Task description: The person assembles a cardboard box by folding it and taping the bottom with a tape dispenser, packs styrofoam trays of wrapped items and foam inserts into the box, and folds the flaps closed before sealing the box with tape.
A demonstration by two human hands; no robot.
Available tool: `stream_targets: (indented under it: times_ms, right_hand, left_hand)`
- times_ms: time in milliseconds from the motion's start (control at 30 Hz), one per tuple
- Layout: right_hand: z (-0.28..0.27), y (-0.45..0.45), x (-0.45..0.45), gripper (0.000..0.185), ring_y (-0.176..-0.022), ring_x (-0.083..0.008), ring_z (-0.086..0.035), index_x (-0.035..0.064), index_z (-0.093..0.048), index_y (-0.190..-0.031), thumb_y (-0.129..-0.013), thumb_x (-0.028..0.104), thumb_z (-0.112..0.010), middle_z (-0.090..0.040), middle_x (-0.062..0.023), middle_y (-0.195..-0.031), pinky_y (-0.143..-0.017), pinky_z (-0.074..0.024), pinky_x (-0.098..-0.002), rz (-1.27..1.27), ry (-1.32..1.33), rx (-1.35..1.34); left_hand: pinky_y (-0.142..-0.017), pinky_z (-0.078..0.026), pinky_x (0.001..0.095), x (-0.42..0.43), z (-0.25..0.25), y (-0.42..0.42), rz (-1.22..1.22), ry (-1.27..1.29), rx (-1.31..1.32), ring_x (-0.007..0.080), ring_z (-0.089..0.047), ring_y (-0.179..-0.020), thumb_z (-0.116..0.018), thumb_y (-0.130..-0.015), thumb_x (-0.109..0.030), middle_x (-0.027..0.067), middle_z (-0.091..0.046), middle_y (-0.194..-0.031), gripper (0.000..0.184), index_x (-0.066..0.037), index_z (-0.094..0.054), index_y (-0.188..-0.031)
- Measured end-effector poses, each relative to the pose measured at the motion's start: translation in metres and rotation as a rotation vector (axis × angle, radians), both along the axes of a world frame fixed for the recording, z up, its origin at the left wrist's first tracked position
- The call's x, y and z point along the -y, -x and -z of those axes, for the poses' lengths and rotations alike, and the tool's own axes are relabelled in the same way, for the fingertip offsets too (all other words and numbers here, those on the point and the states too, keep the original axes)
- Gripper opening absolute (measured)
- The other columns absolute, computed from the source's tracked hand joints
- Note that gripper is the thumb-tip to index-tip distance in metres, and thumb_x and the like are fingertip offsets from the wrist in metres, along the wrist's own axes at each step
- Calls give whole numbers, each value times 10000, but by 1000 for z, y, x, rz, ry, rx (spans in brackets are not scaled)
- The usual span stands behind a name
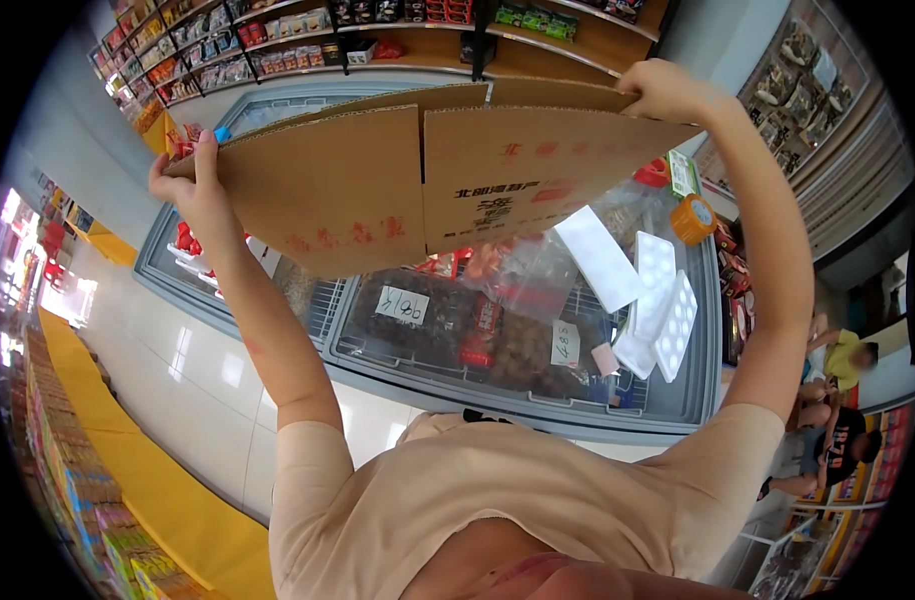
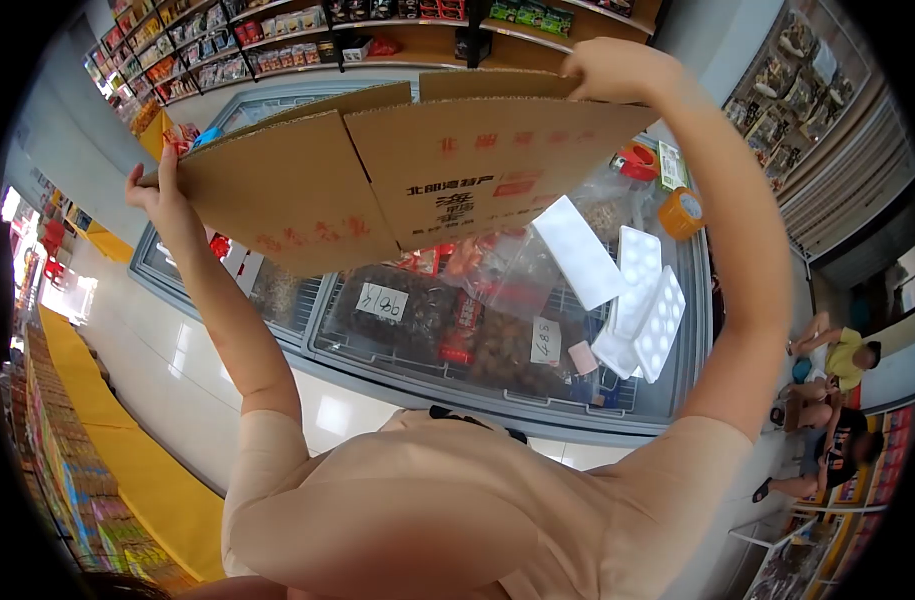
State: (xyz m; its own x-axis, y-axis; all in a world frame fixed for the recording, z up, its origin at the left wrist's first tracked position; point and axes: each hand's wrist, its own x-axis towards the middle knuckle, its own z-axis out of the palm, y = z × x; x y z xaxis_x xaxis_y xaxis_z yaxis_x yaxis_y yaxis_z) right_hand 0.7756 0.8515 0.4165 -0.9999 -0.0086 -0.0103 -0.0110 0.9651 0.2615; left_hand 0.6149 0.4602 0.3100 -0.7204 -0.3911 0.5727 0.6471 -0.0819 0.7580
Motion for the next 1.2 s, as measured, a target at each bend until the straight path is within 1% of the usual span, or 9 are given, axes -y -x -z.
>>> stream_targets:
  times_ms: [200, 400, 500, 667, 800, 867, 933, 1133, 1200]
  right_hand:
    - [11, -16, -7, 279, -552, -294, -495, -35, -553, -684, -752, 229, -614, -506, -182, -583, -551, -401, -357, -97, 245, -100]
    - [-20, -11, -17, 282, -564, -76, -525, 51, -532, -1037, -793, 192, -547, -567, 12, -684, -504, -427, -234, -156, 684, -257]
    - [-42, -22, 23, 363, -470, -3, -462, 83, -512, -1092, -741, 163, -463, -518, 40, -649, -344, -294, -169, 267, 986, -201]
    - [-6, -36, -9, 422, -585, -79, -525, 53, -479, -1143, -762, 234, -454, -565, -16, -729, -474, -394, -221, 136, 1045, -236]
    - [47, -81, 5, 510, -632, -198, -583, 7, -464, -1159, -814, 381, -453, -606, -103, -742, -550, -445, -312, -19, 1093, -945]
    - [80, -79, 49, 574, -655, -258, -612, -17, -456, -1168, -839, 454, -453, -627, -146, -748, -588, -471, -358, 64, 874, -715]
    - [102, -65, 82, 482, -686, -395, -573, -15, -532, -1024, -834, 420, -447, -586, -236, -711, -666, -455, -427, 106, 395, -344]
    - [119, -55, 58, 269, -651, -282, -600, 75, -588, -926, -876, 271, -411, -611, -135, -697, -617, -460, -387, -29, 681, -263]
    - [109, -63, 51, 283, -638, -168, -582, 67, -596, -943, -893, 254, -389, -591, -59, -681, -574, -455, -304, 90, 1270, -130]
  left_hand:
    - [-916, -318, 302, 0, 9, 30, 115, 41, -92, 238, -411, -1068, -578, -722, -146, 159, -376, -1185, 587, 9, -264, -1192]
    - [-915, -354, 325, -20, -77, 1, 916, -2, -108, 239, -428, -1082, -385, -632, -49, 157, -413, -1206, 634, 11, -314, -1260]
    - [-842, -425, 313, -59, -99, -7, 1133, 99, -23, 239, -484, -1032, -366, -612, -70, 157, -404, -1243, 646, 0, -351, -1254]
    - [-880, -384, 300, -94, -34, 69, 1192, -37, 236, 213, -459, -1054, -383, -650, -25, 150, -428, -1201, 591, -12, -363, -1241]
    - [-849, -403, 282, -131, -30, 61, 980, -15, 180, 205, -469, -1044, -470, -704, -24, 141, -425, -1219, 550, -32, -366, -1244]
    - [-891, -368, 302, -155, -46, -2, 852, 97, 21, 202, -462, -1062, -558, -750, -67, 120, -444, -1214, 480, -33, -411, -1206]
    - [-943, -337, 384, -182, -37, -42, 695, 786, -884, 280, -479, -1061, -635, -737, -141, 109, -524, -1126, 345, -59, -540, -1058]
    - [-988, -280, 407, -205, 32, -44, 1104, 1555, -810, 340, -305, -1225, -419, -876, -368, 138, -326, -1339, 446, -90, -422, -1224]
    - [-1012, -241, 408, -209, 28, -42, 1130, 1647, -842, 334, -253, -1255, -401, -892, -331, 136, -253, -1377, 456, -116, -353, -1291]
